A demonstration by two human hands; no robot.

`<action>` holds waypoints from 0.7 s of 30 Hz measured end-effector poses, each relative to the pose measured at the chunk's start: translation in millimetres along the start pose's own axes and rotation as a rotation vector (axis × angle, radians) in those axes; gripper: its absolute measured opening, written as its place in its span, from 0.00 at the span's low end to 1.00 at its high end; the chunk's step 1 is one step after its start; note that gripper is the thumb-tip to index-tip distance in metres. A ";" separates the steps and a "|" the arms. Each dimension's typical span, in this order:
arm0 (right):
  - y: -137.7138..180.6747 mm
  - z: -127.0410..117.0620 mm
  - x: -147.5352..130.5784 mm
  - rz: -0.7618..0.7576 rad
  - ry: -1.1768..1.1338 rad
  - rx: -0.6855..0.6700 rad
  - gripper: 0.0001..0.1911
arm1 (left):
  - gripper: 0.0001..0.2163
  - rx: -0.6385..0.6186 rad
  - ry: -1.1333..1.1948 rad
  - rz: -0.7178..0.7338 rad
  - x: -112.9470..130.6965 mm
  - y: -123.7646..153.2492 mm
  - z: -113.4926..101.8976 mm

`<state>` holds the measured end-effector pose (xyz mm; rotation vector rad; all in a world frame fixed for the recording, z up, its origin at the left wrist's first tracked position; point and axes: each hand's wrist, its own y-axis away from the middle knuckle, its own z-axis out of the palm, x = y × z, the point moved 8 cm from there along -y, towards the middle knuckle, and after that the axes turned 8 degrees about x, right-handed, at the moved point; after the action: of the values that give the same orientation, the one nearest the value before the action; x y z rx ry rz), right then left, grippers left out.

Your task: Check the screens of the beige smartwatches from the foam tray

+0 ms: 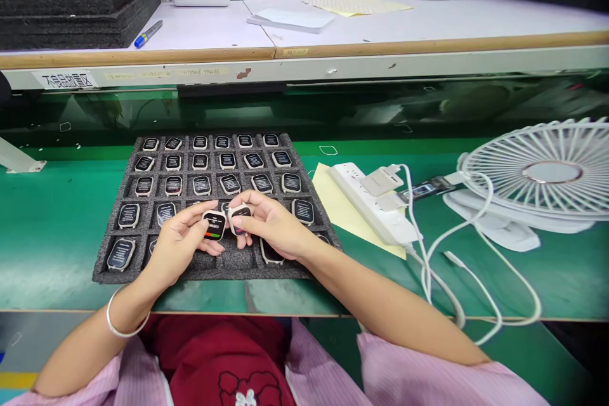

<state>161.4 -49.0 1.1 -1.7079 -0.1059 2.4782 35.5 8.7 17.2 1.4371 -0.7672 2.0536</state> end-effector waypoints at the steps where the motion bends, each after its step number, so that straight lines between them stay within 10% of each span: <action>1: 0.0 0.4 0.4 -0.002 0.006 -0.003 0.16 | 0.10 -0.006 -0.020 0.009 0.4 -0.2 0.9; 15: 17.8 15.5 -13.3 0.065 0.012 -0.187 0.27 | 0.21 -0.109 -0.198 -0.051 4.2 14.1 -3.6; 21: 25.5 23.1 -32.4 -0.336 1.065 -0.104 0.31 | 0.15 -0.225 -0.975 0.312 27.4 25.6 1.2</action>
<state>149.5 -78.5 35.9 -2.5257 -0.3616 1.1263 10.3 -7.8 39.5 2.2777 -1.6135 1.2807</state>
